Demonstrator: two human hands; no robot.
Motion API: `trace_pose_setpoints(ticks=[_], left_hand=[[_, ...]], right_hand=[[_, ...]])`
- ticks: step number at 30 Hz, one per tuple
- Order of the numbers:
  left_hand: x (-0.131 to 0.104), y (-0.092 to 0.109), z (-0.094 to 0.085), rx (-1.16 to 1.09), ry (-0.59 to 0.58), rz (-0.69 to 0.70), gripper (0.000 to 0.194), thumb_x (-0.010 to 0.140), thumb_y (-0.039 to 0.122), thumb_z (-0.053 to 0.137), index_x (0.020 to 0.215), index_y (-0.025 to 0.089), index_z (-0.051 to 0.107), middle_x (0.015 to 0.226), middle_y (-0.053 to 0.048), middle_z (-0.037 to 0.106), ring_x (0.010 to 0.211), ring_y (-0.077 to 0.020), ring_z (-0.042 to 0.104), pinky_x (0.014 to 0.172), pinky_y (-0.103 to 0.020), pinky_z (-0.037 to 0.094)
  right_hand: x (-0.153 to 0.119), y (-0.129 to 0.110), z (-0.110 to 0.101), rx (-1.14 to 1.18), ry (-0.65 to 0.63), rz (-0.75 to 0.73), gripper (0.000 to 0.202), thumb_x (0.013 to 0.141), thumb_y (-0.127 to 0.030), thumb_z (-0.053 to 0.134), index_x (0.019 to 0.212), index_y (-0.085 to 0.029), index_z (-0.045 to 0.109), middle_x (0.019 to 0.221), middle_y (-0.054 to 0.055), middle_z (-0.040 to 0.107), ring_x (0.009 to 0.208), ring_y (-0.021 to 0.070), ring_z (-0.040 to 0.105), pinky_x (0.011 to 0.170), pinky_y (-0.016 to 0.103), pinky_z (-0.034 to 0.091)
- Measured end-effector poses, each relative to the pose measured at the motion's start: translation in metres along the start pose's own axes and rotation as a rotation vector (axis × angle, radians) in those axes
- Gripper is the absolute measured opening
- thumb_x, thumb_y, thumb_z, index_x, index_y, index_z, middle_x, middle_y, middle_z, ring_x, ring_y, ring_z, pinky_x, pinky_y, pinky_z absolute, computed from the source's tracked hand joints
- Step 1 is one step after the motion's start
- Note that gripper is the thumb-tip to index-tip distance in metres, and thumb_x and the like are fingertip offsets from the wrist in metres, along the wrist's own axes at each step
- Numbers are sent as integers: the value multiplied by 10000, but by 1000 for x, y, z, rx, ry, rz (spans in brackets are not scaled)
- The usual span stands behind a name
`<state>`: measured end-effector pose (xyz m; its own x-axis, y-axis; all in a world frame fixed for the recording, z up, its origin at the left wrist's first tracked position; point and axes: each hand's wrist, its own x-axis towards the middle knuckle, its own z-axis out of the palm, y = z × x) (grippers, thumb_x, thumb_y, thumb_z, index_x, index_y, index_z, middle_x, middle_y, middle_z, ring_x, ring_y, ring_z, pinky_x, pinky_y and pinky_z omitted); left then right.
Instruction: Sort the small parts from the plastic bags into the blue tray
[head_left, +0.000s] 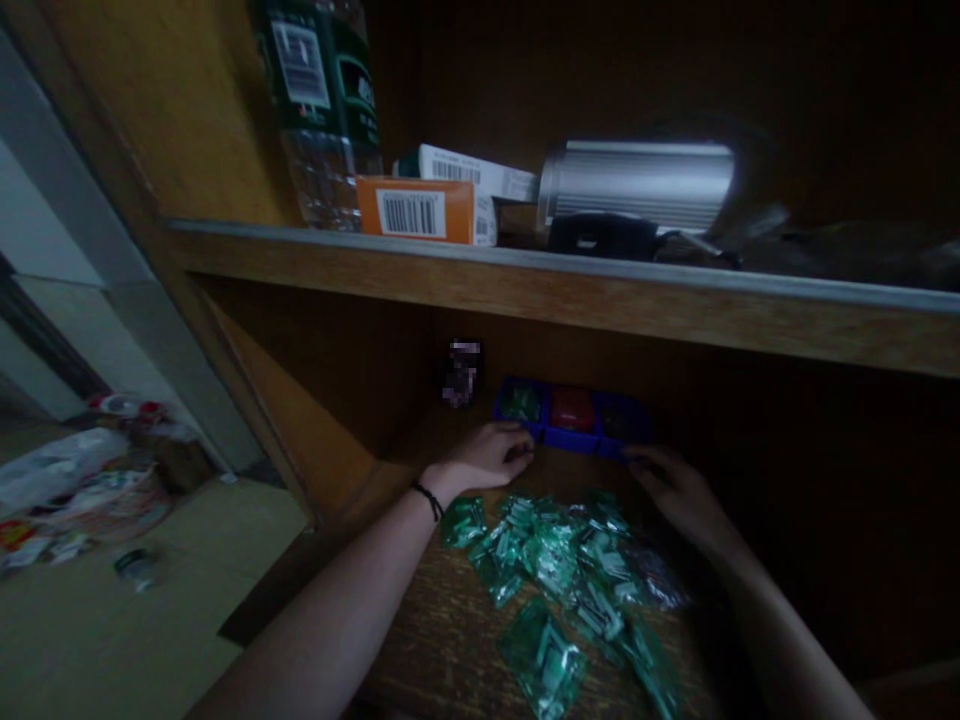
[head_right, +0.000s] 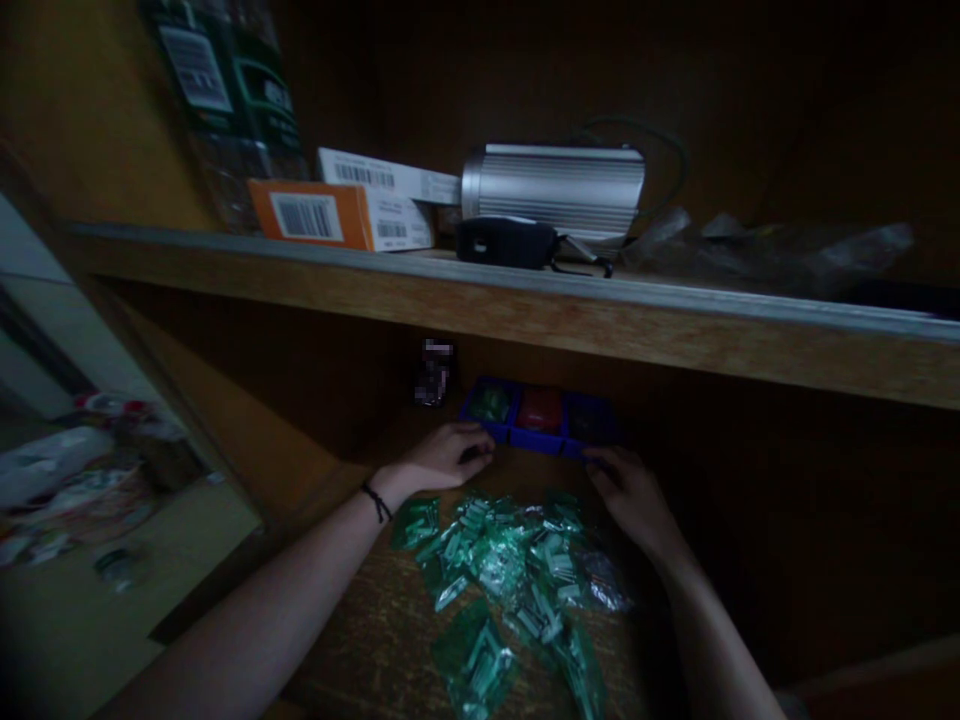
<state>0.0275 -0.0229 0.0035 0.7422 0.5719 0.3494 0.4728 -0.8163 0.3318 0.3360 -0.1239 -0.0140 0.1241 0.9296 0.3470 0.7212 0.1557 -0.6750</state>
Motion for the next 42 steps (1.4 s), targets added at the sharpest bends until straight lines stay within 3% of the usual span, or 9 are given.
trace_pose_setpoints(ticks=[5, 10, 14, 21, 26, 28, 33, 37, 42], left_hand=[[-4, 9, 9, -101, -187, 75, 393, 898, 428, 633, 1277, 325, 650, 1301, -48, 641, 1229, -267, 569, 1062, -395, 430], [-1, 8, 15, -57, -262, 130, 330, 929, 406, 604, 1247, 344, 669, 1345, -25, 623, 1294, -237, 526, 1150, -397, 321], [1, 8, 20, -50, -269, 177, 290, 987, 357, 517, 1220, 315, 684, 1322, -22, 629, 1286, -208, 525, 1167, -395, 275], [2, 2, 24, -28, -235, 149, 352, 1006, 234, 415, 1249, 262, 668, 1225, -53, 644, 1155, -209, 566, 1082, -356, 377], [-2, -5, 8, -144, -286, 49, 435, 863, 407, 668, 1265, 247, 617, 1284, -59, 587, 1264, -265, 499, 1139, -405, 341], [-4, -7, 5, -172, -311, 61, 429, 804, 368, 726, 1207, 250, 639, 1264, -51, 583, 1258, -261, 509, 1187, -427, 269], [-4, -7, 8, -186, -316, 56, 274, 806, 294, 701, 1074, 240, 673, 1212, -49, 594, 1216, -247, 531, 1180, -430, 261], [-3, -5, 10, -180, -327, -5, 345, 849, 312, 651, 1189, 250, 643, 1269, -59, 575, 1251, -265, 489, 1120, -403, 343], [-3, -6, 10, -188, -274, -14, 292, 885, 301, 608, 1169, 248, 640, 1243, -56, 588, 1217, -262, 485, 1104, -399, 342]], right_hand=[[-8, -4, -2, 7, -278, -7, 278, 786, -310, 569, 972, -256, 768, 1041, 89, 745, 972, 303, 676, 894, 454, 500], [-14, -6, -23, 38, -439, 61, 435, 671, -285, 589, 1077, -256, 742, 1191, 93, 696, 1135, 333, 617, 972, 458, 474], [-19, -8, -26, 60, -529, 121, 452, 675, -286, 607, 1112, -248, 717, 1222, 80, 678, 1138, 315, 609, 963, 412, 477], [-16, -1, -15, -15, -518, 117, 208, 829, -367, 575, 937, -234, 693, 914, 43, 696, 869, 244, 638, 773, 343, 501], [-8, 4, -13, -176, -438, -9, 193, 824, -396, 574, 791, -230, 667, 923, 78, 678, 877, 257, 638, 800, 368, 497], [-6, 4, -14, -180, -414, 2, 243, 858, -423, 532, 778, -235, 664, 914, 82, 691, 865, 259, 651, 799, 374, 502], [-9, 13, -15, -121, -331, 116, 338, 886, -499, 505, 980, -250, 714, 1070, 95, 733, 992, 292, 681, 921, 424, 503], [-12, 15, -12, -103, -361, 104, 447, 790, -484, 642, 1179, -271, 693, 1259, 108, 679, 1138, 316, 636, 985, 443, 493], [-8, 9, -7, -203, -374, -3, 207, 826, -407, 572, 834, -251, 708, 981, 87, 712, 938, 265, 659, 861, 386, 510]])
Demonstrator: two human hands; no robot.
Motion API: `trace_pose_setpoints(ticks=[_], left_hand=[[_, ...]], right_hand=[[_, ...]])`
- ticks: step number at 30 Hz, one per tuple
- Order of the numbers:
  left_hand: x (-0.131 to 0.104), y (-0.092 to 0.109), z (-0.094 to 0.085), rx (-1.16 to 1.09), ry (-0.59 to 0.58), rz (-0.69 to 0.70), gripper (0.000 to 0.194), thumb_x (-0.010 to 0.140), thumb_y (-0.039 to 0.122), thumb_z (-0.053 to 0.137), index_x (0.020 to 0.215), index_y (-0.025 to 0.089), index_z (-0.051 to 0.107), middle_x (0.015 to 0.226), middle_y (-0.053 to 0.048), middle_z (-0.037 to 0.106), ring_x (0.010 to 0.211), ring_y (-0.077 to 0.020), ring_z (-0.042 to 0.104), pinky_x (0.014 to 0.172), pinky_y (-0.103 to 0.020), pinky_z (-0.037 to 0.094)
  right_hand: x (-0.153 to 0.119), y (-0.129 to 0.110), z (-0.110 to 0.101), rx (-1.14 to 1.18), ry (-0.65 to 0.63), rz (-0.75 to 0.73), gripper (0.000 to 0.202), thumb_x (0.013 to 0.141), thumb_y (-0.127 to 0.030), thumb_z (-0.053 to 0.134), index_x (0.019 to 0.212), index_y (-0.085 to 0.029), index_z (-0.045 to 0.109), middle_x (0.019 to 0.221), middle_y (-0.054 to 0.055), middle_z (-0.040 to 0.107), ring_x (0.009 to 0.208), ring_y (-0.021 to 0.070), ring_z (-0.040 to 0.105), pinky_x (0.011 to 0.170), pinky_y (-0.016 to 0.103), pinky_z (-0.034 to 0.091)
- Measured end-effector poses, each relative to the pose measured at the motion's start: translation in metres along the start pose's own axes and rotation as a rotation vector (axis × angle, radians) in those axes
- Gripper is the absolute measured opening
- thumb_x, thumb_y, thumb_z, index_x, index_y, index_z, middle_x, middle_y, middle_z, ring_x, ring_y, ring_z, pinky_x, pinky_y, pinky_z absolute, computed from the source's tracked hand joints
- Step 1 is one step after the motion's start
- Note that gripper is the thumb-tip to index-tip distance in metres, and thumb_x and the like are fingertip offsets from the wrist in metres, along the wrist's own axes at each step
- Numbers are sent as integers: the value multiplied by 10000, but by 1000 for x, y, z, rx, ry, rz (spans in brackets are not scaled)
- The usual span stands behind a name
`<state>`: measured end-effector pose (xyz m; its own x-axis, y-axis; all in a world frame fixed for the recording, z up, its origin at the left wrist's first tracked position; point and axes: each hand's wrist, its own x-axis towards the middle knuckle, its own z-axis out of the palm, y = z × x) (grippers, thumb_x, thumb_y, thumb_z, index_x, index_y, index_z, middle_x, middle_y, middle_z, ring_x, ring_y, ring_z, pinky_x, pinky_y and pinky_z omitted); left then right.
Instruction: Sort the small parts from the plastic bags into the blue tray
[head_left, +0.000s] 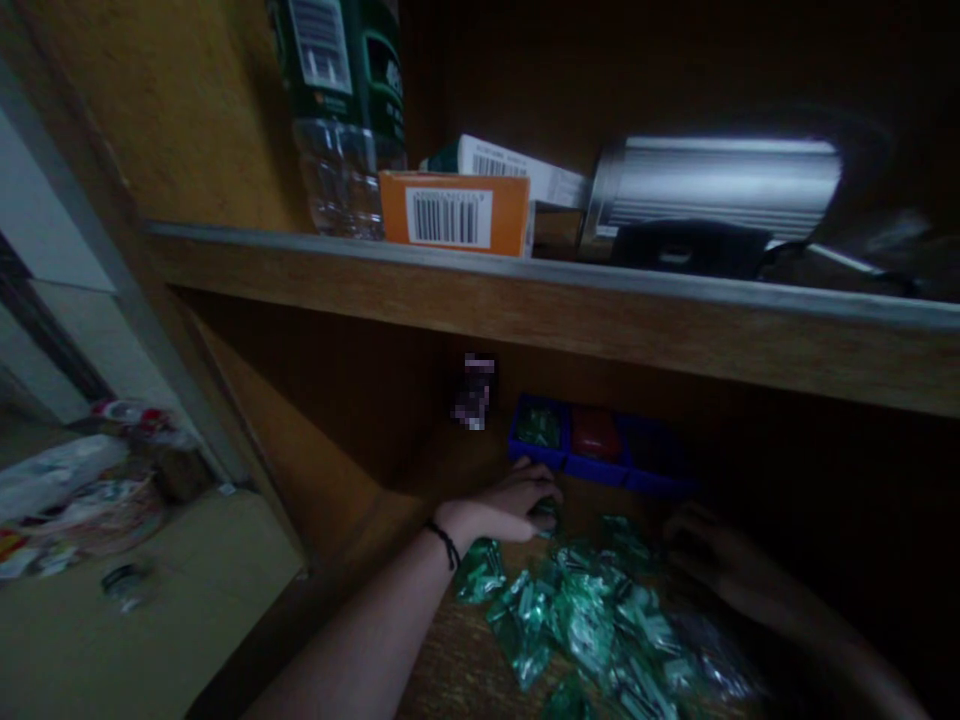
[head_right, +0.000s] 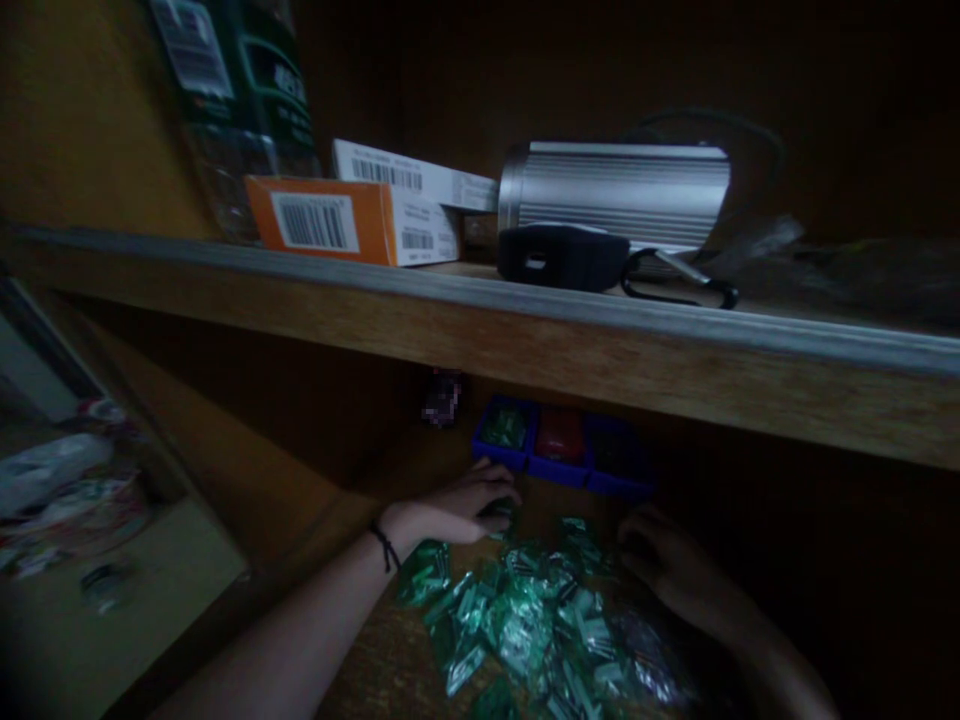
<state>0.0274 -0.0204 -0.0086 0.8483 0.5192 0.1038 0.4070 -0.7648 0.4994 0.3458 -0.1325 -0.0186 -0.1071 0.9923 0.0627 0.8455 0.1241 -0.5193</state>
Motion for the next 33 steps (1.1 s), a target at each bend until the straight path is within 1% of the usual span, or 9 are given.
trace_pose_setpoints(ticks=[4, 7, 11, 15, 20, 23, 27, 30, 33], left_hand=[[-1, -2, 0, -91, 7, -57, 223, 861, 276, 620, 1078, 229, 611, 1132, -49, 598, 1089, -243, 525, 945, -347, 428], [-1, -7, 3, -191, 46, -101, 142, 892, 271, 578, 1028, 229, 587, 1039, -28, 598, 976, -203, 544, 818, -288, 427], [2, -17, 6, -372, 190, -82, 111, 915, 292, 560, 995, 221, 528, 918, 4, 563, 835, -156, 516, 735, -252, 402], [5, -21, 1, -525, 322, -41, 135, 931, 325, 532, 1003, 210, 528, 901, 5, 555, 839, -152, 519, 746, -251, 412], [6, -19, -8, -473, 347, -94, 251, 936, 360, 476, 880, 185, 646, 905, -26, 627, 871, -178, 567, 819, -290, 431], [6, -17, -10, -506, 348, -111, 228, 846, 267, 482, 731, 181, 657, 822, -29, 645, 832, -182, 583, 805, -298, 430], [4, -16, -11, -618, 363, -78, 217, 724, 213, 480, 595, 168, 648, 674, -37, 628, 705, -174, 574, 717, -298, 420], [2, -17, -14, -612, 590, -37, 218, 740, 231, 507, 645, 164, 691, 743, -52, 661, 765, -192, 608, 743, -309, 447], [2, -18, -19, -547, 833, -34, 257, 809, 261, 525, 869, 170, 757, 994, -76, 703, 1008, -234, 630, 911, -351, 464]], right_hand=[[1, 0, -4, 68, 51, 71, 277, 880, -486, 529, 841, -253, 674, 905, 57, 724, 858, 247, 671, 792, 356, 509], [0, 1, -9, 175, 161, 133, 301, 884, -530, 534, 912, -257, 658, 947, 51, 738, 900, 260, 687, 825, 366, 509], [2, -4, -11, 373, 334, 136, 331, 844, -511, 605, 1061, -262, 602, 1001, 64, 749, 964, 274, 699, 875, 377, 510], [2, -12, -8, 509, 333, 130, 415, 863, -488, 603, 1208, -275, 515, 1041, 73, 747, 949, 263, 705, 845, 370, 519], [0, -16, -7, 499, 318, 79, 272, 893, -423, 560, 1112, -265, 526, 1010, 47, 714, 945, 236, 671, 836, 344, 492], [1, -17, -9, 453, 333, 17, 171, 876, -385, 548, 955, -237, 584, 921, 26, 687, 924, 227, 641, 848, 338, 468], [3, -21, -11, 422, 316, 9, 184, 854, -370, 539, 866, -220, 644, 871, 19, 677, 894, 225, 621, 833, 334, 450], [2, -23, -12, 402, 290, 40, 222, 840, -378, 530, 848, -217, 683, 860, 21, 692, 869, 228, 619, 814, 336, 443], [1, -22, -11, 376, 255, 98, 267, 845, -381, 507, 872, -220, 718, 829, 18, 693, 816, 221, 608, 752, 327, 434]])
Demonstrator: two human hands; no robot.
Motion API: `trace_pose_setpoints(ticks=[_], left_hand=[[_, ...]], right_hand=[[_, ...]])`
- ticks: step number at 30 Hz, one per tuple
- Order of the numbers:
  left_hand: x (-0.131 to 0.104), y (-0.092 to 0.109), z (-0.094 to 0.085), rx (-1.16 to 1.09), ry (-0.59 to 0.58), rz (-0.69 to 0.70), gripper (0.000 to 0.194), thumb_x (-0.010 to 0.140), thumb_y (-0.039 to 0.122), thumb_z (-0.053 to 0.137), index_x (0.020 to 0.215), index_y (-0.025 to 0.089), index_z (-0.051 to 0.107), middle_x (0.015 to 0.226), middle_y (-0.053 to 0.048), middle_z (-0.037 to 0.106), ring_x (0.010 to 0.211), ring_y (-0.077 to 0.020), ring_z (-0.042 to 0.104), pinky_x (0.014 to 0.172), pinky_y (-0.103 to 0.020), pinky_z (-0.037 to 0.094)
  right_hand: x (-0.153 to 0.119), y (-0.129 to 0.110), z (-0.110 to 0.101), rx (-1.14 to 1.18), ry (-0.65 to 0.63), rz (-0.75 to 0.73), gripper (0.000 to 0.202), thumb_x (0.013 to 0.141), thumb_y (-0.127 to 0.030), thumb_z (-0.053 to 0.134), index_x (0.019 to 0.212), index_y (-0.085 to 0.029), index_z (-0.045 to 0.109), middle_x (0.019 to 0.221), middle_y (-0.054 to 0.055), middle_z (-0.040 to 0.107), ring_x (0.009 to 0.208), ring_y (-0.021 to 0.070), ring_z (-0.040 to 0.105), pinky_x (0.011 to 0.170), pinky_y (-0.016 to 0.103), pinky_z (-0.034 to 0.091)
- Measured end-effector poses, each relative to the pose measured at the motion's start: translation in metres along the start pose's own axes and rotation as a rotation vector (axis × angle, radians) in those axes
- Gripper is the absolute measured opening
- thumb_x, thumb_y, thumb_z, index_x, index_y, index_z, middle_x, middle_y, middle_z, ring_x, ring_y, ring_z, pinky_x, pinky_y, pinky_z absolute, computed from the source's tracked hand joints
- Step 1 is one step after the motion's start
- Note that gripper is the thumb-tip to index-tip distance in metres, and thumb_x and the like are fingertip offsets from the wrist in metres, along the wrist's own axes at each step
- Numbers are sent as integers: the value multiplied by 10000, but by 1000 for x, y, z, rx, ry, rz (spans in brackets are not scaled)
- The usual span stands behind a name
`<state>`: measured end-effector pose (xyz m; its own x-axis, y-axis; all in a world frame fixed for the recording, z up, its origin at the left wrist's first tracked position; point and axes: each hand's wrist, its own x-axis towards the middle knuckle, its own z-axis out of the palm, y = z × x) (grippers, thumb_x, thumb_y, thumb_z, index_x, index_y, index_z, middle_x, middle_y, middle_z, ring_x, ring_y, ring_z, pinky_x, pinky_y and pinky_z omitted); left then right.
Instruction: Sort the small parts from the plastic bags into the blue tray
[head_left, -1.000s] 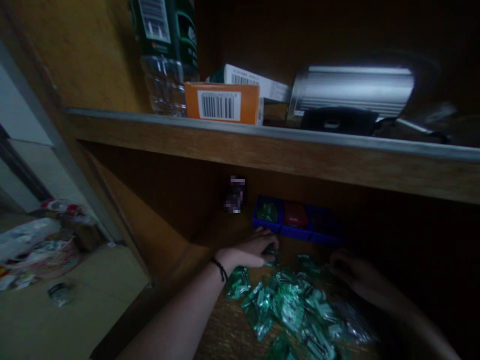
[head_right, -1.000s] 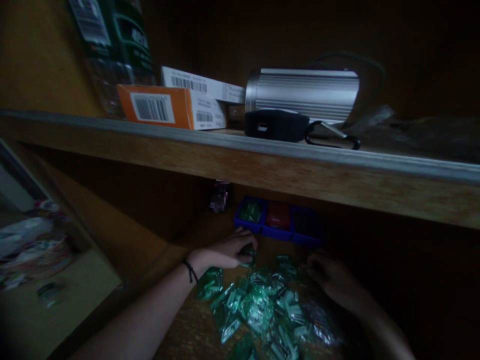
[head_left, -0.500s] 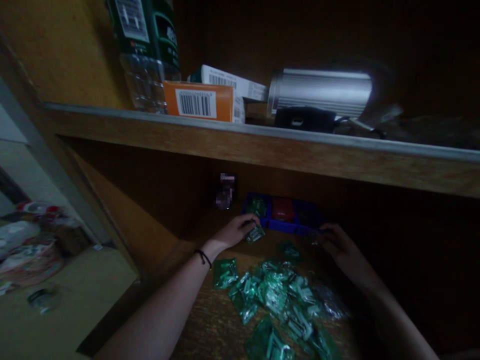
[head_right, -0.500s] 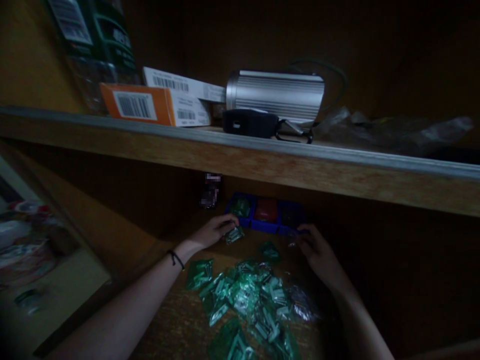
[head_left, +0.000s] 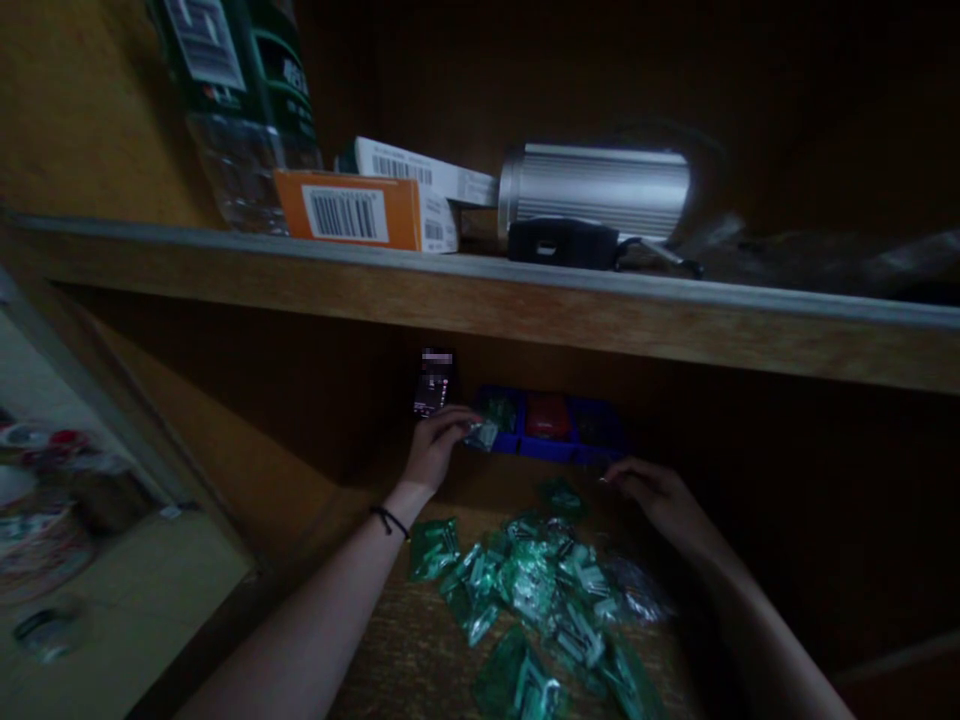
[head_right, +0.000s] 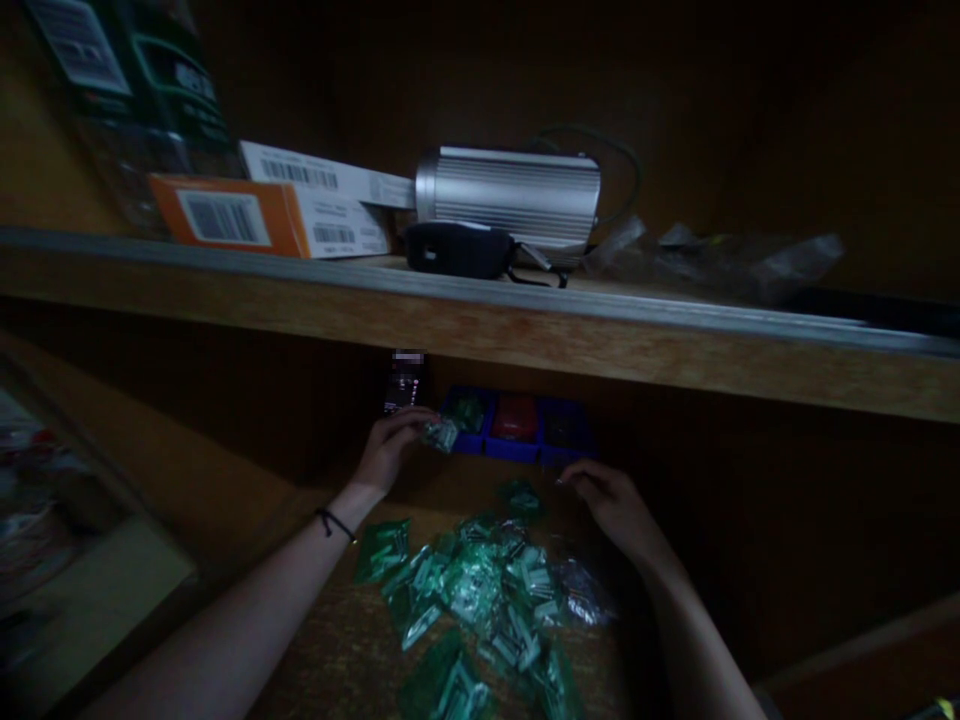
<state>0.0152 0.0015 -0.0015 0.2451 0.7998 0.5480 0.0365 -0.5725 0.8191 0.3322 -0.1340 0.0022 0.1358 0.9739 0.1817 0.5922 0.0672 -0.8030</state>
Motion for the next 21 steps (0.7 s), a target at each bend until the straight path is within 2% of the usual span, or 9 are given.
trace_pose_setpoints(ticks=[3, 6, 8, 11, 14, 17, 21], left_hand=[[1, 0, 1, 121, 54, -8, 322, 851, 292, 543, 1081, 190, 743, 1227, -85, 654, 1207, -261, 570, 1084, -412, 391], [-1, -2, 9, 214, -1, -25, 391, 883, 328, 549, 1229, 200, 680, 1369, -90, 579, 1302, -263, 510, 1144, -431, 345], [-3, -5, 16, 314, -75, -15, 456, 913, 352, 536, 1339, 205, 605, 1449, -90, 524, 1343, -266, 460, 1150, -433, 339], [-8, -7, 26, 617, -157, 5, 523, 956, 426, 498, 1430, 206, 519, 1505, -84, 488, 1329, -321, 404, 1136, -495, 323], [-10, -7, 30, 852, -181, 45, 544, 986, 471, 437, 1460, 209, 486, 1519, -77, 478, 1279, -365, 385, 1091, -533, 324], [-10, -5, 30, 928, -219, 94, 560, 996, 486, 404, 1491, 228, 443, 1539, -68, 456, 1280, -382, 369, 1078, -536, 313], [-10, -5, 32, 965, -376, 91, 600, 994, 508, 389, 1539, 258, 362, 1571, -79, 410, 1291, -412, 365, 1049, -563, 319]], right_hand=[[1, 5, 1, 5, -29, 9, 297, 851, -390, 502, 894, -218, 739, 838, 24, 705, 808, 222, 613, 736, 328, 433], [2, 8, 1, 11, -28, 2, 303, 858, -400, 505, 901, -219, 744, 840, 26, 711, 801, 224, 623, 752, 339, 442], [2, 8, 1, 9, -26, 8, 303, 861, -402, 505, 903, -221, 745, 832, 27, 715, 797, 229, 630, 760, 345, 448], [1, 5, 1, 14, -43, 0, 286, 858, -406, 532, 910, -227, 749, 899, 31, 745, 880, 250, 657, 818, 357, 461], [0, 2, 1, 46, -52, -9, 288, 844, -441, 576, 928, -227, 748, 969, 41, 765, 976, 274, 672, 872, 367, 470], [-1, 0, 1, 64, -58, -3, 323, 847, -481, 586, 940, -217, 747, 991, 57, 771, 1006, 287, 679, 891, 378, 479], [-2, -2, 3, 61, -16, 11, 356, 859, -521, 570, 907, -212, 740, 971, 68, 773, 1007, 296, 684, 928, 408, 484]])
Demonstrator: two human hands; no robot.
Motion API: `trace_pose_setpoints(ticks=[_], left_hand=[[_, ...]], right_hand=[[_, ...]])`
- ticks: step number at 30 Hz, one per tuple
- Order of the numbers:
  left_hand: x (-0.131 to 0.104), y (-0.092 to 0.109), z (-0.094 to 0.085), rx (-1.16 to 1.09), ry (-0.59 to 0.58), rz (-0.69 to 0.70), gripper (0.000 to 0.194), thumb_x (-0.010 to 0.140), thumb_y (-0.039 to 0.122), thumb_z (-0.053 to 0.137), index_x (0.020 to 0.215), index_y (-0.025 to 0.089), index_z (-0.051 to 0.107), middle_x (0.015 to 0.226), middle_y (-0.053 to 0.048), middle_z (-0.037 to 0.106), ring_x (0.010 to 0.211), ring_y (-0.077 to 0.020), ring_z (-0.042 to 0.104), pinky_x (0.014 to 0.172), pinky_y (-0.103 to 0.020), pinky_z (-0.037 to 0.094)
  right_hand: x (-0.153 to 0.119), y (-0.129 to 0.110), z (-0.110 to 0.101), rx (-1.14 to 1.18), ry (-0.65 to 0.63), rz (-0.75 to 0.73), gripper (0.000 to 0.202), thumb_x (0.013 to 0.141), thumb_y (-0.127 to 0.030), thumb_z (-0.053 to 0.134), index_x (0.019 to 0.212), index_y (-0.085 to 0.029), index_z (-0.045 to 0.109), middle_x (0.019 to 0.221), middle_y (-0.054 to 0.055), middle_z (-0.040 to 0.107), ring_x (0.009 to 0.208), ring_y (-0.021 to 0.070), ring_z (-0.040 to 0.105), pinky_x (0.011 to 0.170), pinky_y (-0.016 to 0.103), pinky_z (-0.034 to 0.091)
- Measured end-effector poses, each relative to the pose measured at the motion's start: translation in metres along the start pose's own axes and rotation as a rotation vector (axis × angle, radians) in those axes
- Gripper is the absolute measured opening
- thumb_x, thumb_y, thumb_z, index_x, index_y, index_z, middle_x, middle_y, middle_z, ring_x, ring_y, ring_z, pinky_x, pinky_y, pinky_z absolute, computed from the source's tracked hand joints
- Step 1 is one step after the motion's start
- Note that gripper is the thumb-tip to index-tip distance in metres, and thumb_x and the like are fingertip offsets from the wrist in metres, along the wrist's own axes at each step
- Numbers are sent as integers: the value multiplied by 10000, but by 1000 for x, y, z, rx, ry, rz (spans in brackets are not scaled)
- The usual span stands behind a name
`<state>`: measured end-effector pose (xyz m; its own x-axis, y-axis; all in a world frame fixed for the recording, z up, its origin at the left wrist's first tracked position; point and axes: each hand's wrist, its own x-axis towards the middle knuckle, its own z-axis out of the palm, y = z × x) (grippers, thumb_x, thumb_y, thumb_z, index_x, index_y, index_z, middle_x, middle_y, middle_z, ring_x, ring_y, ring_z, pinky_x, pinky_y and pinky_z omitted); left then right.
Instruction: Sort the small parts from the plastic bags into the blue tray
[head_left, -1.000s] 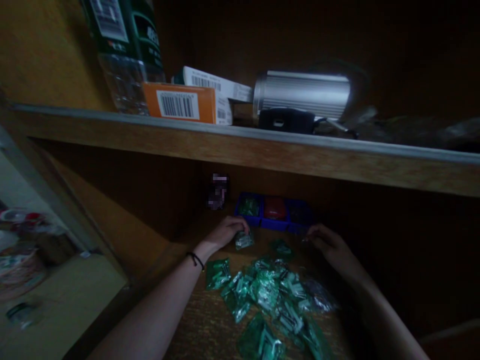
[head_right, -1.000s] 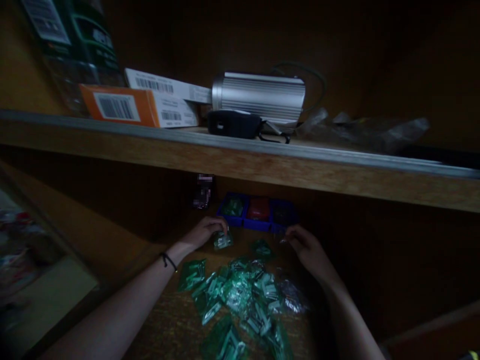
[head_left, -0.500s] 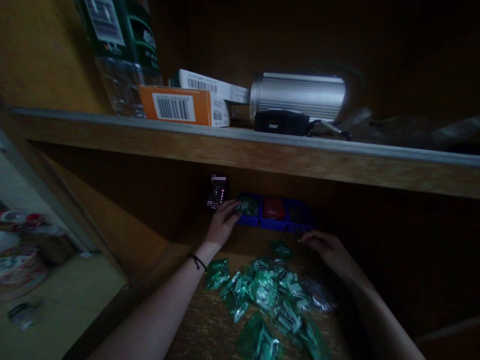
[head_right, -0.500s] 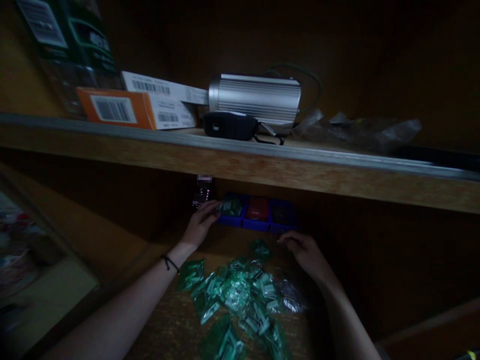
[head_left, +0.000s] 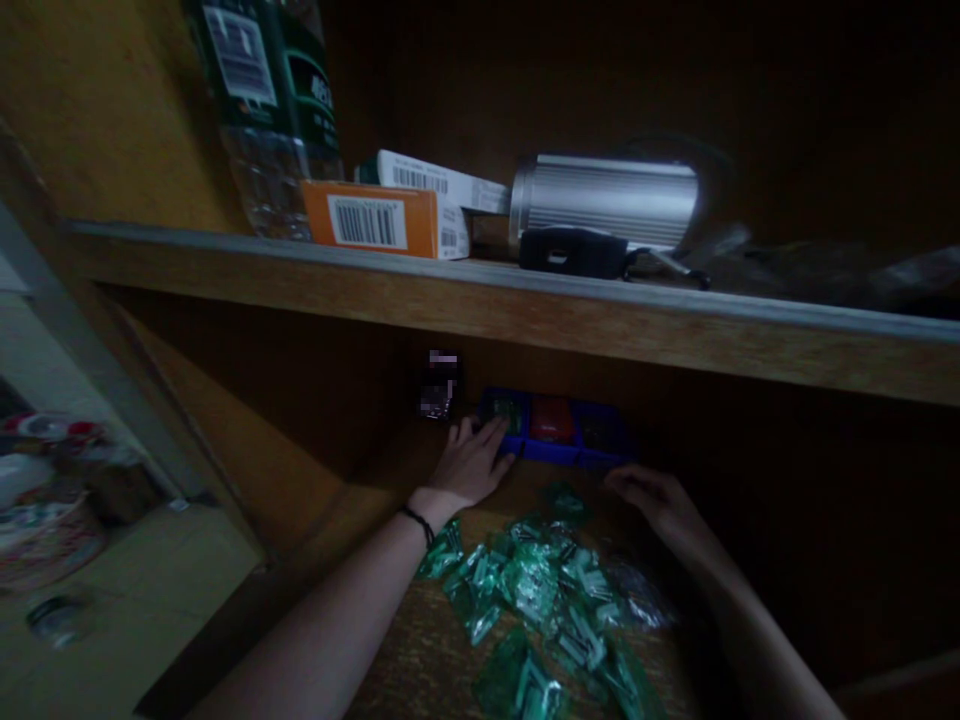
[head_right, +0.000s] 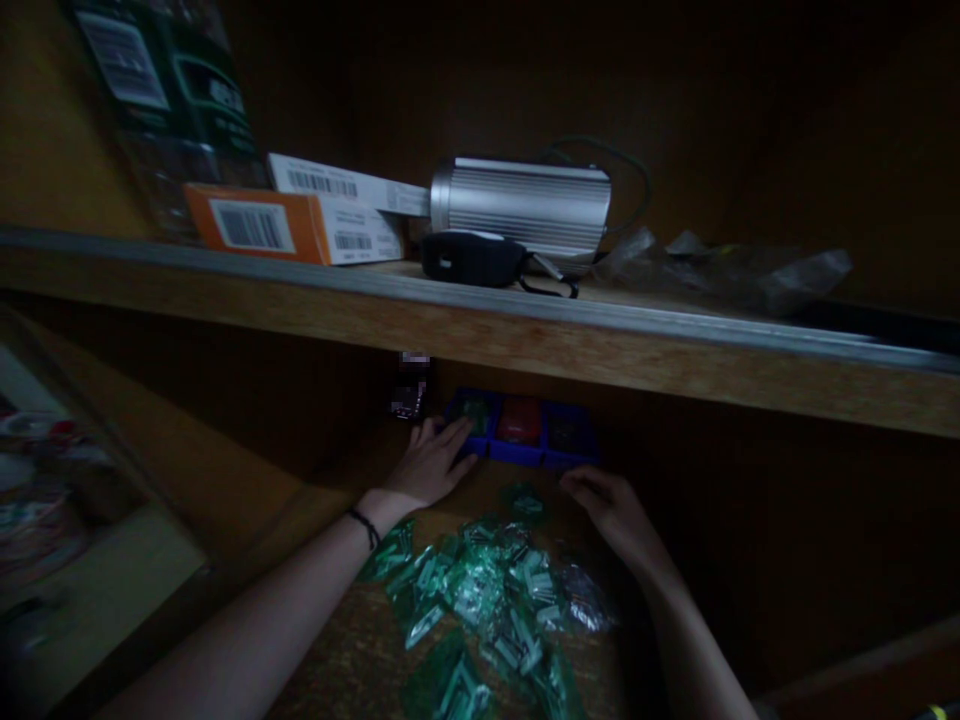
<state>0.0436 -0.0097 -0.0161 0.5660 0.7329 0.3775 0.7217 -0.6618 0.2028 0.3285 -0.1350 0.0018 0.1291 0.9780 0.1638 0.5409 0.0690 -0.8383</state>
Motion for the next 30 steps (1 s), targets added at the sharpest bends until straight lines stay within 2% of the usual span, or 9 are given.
trace_pose_setpoints(ticks=[3, 6, 8, 10, 14, 19, 22, 25, 30], left_hand=[[0, 4, 1, 26, 4, -22, 593, 992, 503, 397, 1548, 304, 335, 1598, -96, 340, 1289, -425, 376, 1032, -592, 323], [0, 8, -6, 34, 113, -36, 597, 973, 450, 461, 1540, 308, 339, 1572, -123, 328, 1287, -402, 383, 1041, -575, 336], [-2, 9, -15, 7, 184, -8, 558, 949, 377, 504, 1486, 251, 426, 1503, -143, 391, 1271, -371, 398, 1060, -538, 348], [-4, 8, -25, -69, 167, 65, 428, 920, 292, 521, 1336, 201, 566, 1358, -138, 509, 1202, -316, 464, 1048, -467, 386], [-8, 1, -41, -329, -162, 207, 160, 839, 184, 551, 903, 213, 694, 912, -36, 645, 960, -217, 574, 931, -344, 434], [-10, -25, -55, -625, -540, 41, 225, 704, 235, 662, 923, 233, 714, 877, 16, 629, 851, -188, 566, 755, -276, 418], [-14, -40, -67, -608, -686, -99, 349, 605, 329, 780, 940, 254, 715, 857, 35, 623, 777, -179, 551, 677, -261, 397], [-19, -45, -79, -472, -787, -131, 509, 471, 422, 888, 931, 266, 734, 871, 19, 651, 751, -198, 555, 642, -272, 400], [-20, -42, -81, -327, -773, -62, 560, 390, 385, 918, 912, 273, 751, 926, -13, 658, 778, -225, 558, 612, -278, 393]], right_hand=[[2, 1, 0, 5, 118, 22, 386, 873, -541, 555, 938, -207, 738, 1035, 91, 769, 1065, 309, 675, 1002, 450, 465], [5, 7, -2, -50, 214, -40, 448, 892, -525, 549, 1206, -239, 690, 1331, 91, 672, 1286, 302, 568, 1121, 486, 378], [7, 12, -4, -143, 245, -121, 516, 890, -503, 562, 1344, -264, 612, 1495, 77, 540, 1399, 285, 461, 1169, 486, 322], [8, 16, -6, -244, 255, -154, 506, 888, -482, 555, 1336, -254, 619, 1482, 89, 546, 1379, 284, 482, 1154, 475, 345], [4, 18, -12, -321, 110, -50, 352, 855, -400, 516, 1077, -223, 724, 1126, 93, 744, 1063, 292, 684, 968, 430, 484], [-3, 10, -14, -280, -125, 5, 203, 760, -365, 525, 719, -218, 659, 756, 37, 693, 764, 248, 648, 696, 343, 459], [-8, 3, -13, -150, -309, 35, 177, 722, -344, 566, 797, -221, 668, 799, 12, 661, 787, 224, 608, 697, 315, 444], [-14, -6, -15, -71, -488, 70, 287, 692, -295, 607, 966, -260, 684, 968, 2, 659, 938, 240, 603, 796, 325, 456], [-18, -14, -16, -193, -531, 66, 337, 625, -215, 670, 950, -293, 708, 1072, 1, 624, 1043, 262, 577, 839, 335, 444]])
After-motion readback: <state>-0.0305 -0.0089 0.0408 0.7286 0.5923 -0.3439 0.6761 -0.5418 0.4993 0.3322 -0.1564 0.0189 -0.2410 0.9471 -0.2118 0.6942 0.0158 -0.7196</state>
